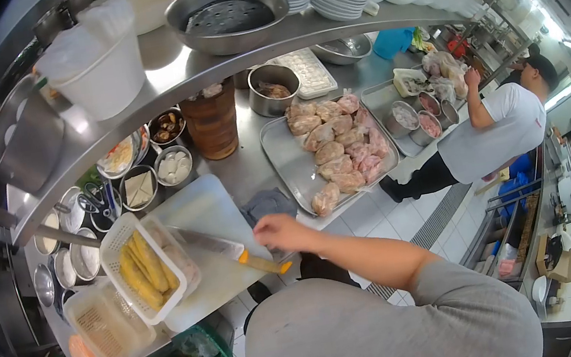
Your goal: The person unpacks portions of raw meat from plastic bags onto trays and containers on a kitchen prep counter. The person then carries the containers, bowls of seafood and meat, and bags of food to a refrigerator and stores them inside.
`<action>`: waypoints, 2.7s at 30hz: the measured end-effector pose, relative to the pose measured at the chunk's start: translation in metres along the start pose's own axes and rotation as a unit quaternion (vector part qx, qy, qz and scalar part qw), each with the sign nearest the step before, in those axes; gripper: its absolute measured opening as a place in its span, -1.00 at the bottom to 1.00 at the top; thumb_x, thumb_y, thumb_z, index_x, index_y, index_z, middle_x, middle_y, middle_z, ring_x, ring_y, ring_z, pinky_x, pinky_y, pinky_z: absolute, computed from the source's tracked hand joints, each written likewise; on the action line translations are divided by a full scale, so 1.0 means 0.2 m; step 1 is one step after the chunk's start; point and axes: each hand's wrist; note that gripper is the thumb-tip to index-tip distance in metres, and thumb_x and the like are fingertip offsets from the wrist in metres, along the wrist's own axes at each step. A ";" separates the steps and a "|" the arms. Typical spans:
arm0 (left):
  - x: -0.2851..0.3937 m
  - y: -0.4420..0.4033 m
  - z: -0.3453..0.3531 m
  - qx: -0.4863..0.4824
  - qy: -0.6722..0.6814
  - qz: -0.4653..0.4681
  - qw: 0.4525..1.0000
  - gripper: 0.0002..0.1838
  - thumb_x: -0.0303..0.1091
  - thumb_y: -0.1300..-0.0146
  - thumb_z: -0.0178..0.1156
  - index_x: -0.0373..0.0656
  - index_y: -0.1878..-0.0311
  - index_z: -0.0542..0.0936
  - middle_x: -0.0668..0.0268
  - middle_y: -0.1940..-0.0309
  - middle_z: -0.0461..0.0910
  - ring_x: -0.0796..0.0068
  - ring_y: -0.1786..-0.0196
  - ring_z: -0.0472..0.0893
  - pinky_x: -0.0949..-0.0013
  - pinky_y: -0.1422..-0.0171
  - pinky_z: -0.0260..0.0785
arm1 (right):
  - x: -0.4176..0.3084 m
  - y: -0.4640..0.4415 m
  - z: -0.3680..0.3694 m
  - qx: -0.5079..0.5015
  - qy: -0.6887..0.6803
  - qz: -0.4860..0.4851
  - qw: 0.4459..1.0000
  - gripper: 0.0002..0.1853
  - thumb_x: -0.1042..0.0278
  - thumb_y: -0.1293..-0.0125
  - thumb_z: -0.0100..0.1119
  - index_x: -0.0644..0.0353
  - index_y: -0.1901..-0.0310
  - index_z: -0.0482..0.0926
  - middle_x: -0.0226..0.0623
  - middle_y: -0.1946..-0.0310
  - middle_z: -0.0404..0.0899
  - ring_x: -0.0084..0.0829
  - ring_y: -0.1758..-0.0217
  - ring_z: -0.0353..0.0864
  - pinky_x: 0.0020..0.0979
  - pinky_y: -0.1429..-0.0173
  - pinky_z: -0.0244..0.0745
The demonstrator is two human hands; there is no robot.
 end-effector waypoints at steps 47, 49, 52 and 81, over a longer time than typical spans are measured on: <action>1.68 1.84 0.64 -0.406 0.237 0.013 0.883 -0.57 -0.08 -0.34 0.32 -0.30 0.43 0.58 0.24 0.58 0.62 0.54 0.52 0.51 0.35 0.36 0.38 | -0.08 -0.37 -1.78 0.124 -0.034 0.000 0.992 -0.06 0.52 0.09 0.36 0.42 -0.43 0.21 -0.03 -0.06 0.60 -0.24 -0.01 0.67 -0.34 0.01 0.64; 1.69 1.85 0.67 -0.401 0.258 0.028 0.879 -0.59 -0.10 -0.34 0.33 -0.30 0.42 0.58 0.24 0.59 0.61 0.54 0.52 0.49 0.35 0.36 0.38 | -0.49 -0.23 -1.36 0.026 -0.015 0.030 0.999 -0.06 0.47 0.09 0.40 0.46 -0.40 0.22 -0.01 -0.06 0.59 -0.23 -0.02 0.67 -0.36 0.00 0.64; 1.70 1.86 0.67 -0.386 0.288 0.042 0.875 -0.62 -0.14 -0.34 0.34 -0.32 0.40 0.59 0.25 0.58 0.61 0.56 0.52 0.48 0.36 0.36 0.38 | -0.54 -0.31 -0.90 -0.018 0.076 0.036 0.996 -0.08 0.35 0.10 0.47 0.40 -0.37 0.31 0.03 -0.05 0.61 -0.18 -0.06 0.68 -0.30 -0.03 0.65; 2.01 1.79 0.53 -0.295 0.091 0.497 0.811 -0.17 -0.04 -0.05 0.47 -0.14 -0.38 0.41 -0.13 -0.48 0.19 -0.25 -0.56 0.09 -0.30 -0.57 -0.03 | 0.10 0.06 -1.35 0.033 0.602 -0.182 0.777 -0.38 0.14 -0.04 0.35 0.00 -0.23 0.56 0.04 -0.24 0.37 0.14 -0.34 0.34 0.09 -0.31 0.37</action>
Point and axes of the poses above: each hand's wrist, its own y-axis away from the middle knuckle, its own z-axis out of the palm, x = y × z
